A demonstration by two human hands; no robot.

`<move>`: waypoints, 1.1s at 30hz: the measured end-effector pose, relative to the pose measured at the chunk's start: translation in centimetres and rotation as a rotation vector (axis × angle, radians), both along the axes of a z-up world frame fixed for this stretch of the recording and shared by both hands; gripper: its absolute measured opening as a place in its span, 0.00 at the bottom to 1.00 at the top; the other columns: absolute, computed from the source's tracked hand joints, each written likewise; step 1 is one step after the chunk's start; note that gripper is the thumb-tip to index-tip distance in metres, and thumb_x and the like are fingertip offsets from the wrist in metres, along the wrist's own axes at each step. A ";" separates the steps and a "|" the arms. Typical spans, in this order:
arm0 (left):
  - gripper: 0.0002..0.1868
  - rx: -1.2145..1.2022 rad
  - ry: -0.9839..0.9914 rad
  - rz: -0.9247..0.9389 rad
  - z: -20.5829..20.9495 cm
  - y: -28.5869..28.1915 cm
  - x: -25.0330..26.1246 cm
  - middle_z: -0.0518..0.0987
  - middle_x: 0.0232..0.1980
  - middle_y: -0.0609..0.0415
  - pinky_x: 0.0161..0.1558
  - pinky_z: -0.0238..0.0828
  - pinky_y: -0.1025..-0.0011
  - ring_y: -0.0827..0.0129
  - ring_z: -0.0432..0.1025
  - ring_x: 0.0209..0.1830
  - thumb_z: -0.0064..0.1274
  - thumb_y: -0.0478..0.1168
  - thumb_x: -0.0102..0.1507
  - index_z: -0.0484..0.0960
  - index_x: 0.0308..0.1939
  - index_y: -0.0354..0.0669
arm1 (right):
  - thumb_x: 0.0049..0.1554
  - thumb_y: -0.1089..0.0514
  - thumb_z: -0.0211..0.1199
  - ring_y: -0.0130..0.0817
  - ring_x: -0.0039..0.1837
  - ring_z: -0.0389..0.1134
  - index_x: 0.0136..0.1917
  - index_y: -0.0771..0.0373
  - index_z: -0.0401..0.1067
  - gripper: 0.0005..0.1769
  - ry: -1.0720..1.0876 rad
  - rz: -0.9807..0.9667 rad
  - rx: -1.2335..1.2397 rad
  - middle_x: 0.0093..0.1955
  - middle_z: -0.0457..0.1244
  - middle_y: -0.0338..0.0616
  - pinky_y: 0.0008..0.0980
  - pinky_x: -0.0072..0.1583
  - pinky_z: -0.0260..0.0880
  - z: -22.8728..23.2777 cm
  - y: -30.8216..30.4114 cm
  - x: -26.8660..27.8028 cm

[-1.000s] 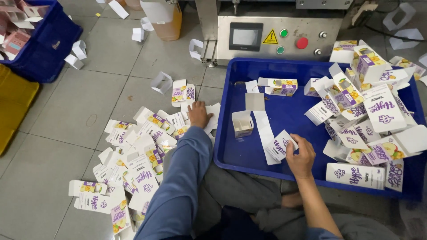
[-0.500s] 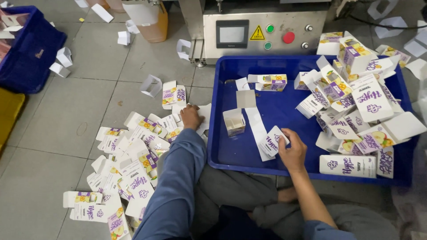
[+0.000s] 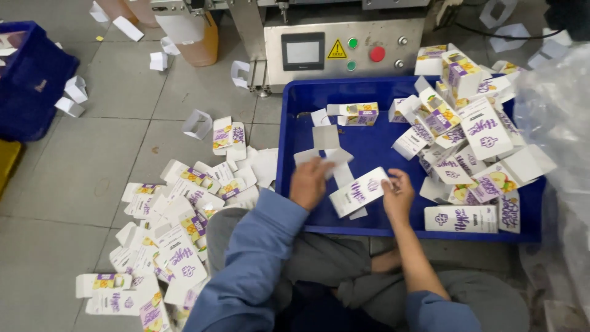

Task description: Manually folding flat cardboard templates into product boxes and placing them in a collection bin before bagging them.

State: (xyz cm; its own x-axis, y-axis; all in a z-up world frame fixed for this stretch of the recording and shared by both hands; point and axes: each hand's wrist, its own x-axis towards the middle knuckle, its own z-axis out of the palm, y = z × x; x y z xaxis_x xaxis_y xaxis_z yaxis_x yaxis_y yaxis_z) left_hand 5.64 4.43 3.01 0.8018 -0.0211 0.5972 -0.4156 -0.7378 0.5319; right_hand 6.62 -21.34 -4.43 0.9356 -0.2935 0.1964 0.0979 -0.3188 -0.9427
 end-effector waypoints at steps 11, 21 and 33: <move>0.22 -0.773 0.650 -0.170 -9.1 -5.1 1.7 0.86 0.34 0.49 0.32 0.78 0.76 0.73 0.79 0.30 0.73 0.38 0.56 0.86 0.53 0.45 | 0.61 0.52 0.68 0.51 0.58 0.71 0.62 0.61 0.78 0.18 0.315 0.124 0.261 0.56 0.70 0.57 0.45 0.54 0.75 0.2 0.2 0.5; 0.17 -1.212 0.959 -0.255 -10.6 -4.2 1.6 0.85 0.35 0.48 0.40 0.83 0.72 0.69 0.82 0.33 0.69 0.38 0.59 0.86 0.49 0.35 | 0.59 0.59 0.69 0.34 0.46 0.76 0.53 0.64 0.77 0.10 0.527 0.323 0.811 0.44 0.71 0.44 0.37 0.51 0.79 0.3 -0.8 0.7; 0.13 -0.982 0.770 -0.188 -12.1 -4.5 2.0 0.86 0.40 0.44 0.40 0.82 0.69 0.66 0.81 0.39 0.67 0.43 0.63 0.89 0.48 0.41 | 0.58 0.61 0.69 0.30 0.42 0.75 0.49 0.61 0.76 0.05 0.539 0.446 0.741 0.41 0.70 0.40 0.32 0.49 0.78 1.7 0.1 -0.1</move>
